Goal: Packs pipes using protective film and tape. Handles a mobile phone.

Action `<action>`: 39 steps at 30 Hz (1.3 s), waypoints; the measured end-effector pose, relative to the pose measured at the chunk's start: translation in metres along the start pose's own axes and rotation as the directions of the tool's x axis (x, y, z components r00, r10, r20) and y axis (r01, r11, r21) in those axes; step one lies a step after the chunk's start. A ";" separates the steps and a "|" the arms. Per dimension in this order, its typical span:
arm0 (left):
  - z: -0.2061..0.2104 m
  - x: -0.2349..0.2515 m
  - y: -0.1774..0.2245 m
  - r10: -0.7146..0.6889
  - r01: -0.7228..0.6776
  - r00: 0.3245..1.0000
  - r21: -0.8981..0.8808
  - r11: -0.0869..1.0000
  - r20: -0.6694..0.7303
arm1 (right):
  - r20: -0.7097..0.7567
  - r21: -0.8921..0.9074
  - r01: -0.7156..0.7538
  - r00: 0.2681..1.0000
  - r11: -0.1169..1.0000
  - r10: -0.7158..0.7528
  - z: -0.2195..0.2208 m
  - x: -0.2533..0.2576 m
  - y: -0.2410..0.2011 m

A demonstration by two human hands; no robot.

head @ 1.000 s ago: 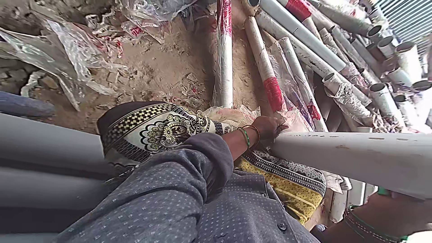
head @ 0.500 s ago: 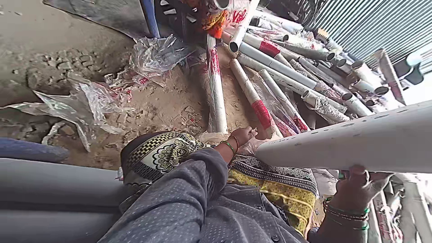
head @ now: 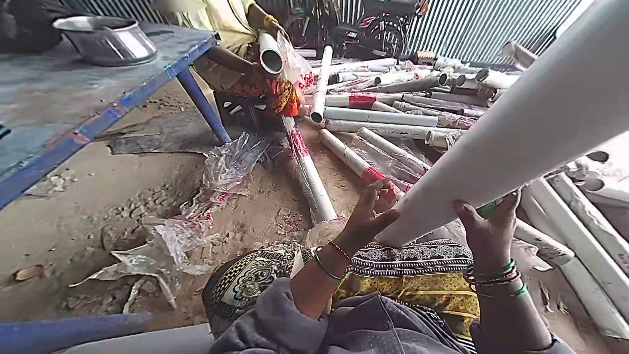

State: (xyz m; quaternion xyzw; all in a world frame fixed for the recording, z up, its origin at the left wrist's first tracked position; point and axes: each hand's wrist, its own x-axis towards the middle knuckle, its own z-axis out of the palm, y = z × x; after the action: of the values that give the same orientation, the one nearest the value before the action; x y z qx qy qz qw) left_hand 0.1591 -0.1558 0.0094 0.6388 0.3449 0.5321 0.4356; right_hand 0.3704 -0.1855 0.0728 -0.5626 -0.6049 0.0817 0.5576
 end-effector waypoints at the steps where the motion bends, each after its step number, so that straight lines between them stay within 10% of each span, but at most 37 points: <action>1: 0.010 0.002 0.009 0.072 -0.073 0.997 0.050 0.996 0.031 | -0.001 -0.025 -0.013 1.000 1.000 0.013 0.005 -0.001 -0.006; 6: 0.034 0.019 0.046 0.064 -0.047 0.992 0.159 0.986 -0.107 | 0.176 0.063 0.050 0.983 0.997 -0.060 0.016 -0.001 -0.012; 10: 0.021 0.019 0.049 0.131 -0.073 0.951 0.208 0.975 -0.279 | 0.307 0.473 0.015 0.934 0.881 -0.180 0.016 0.008 0.001; 16: -0.010 0.018 0.027 0.212 -0.221 0.975 -0.274 0.936 -0.063 | 0.381 0.631 -0.237 0.924 0.739 -0.029 0.029 0.029 0.016; 24: -0.018 0.026 0.011 0.135 -0.165 0.982 -0.250 0.954 -0.136 | 0.579 0.299 -0.374 0.802 0.878 0.145 0.057 0.032 0.060; 32: -0.009 0.058 0.014 -0.001 -0.055 0.854 -0.093 0.994 -0.521 | 0.846 0.083 -0.304 0.525 0.949 0.094 0.067 0.017 0.095; 39: -0.023 0.064 0.038 0.373 -0.320 0.866 0.203 0.925 -0.334 | 0.883 -0.010 -0.147 0.464 0.989 0.078 0.076 0.000 0.084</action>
State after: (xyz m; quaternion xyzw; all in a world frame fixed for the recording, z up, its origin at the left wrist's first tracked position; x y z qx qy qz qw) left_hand 0.1485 -0.1078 0.0704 0.6088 0.3362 0.6858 0.2145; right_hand 0.3619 -0.1156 -0.0162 -0.4599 -0.7637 0.4159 0.1796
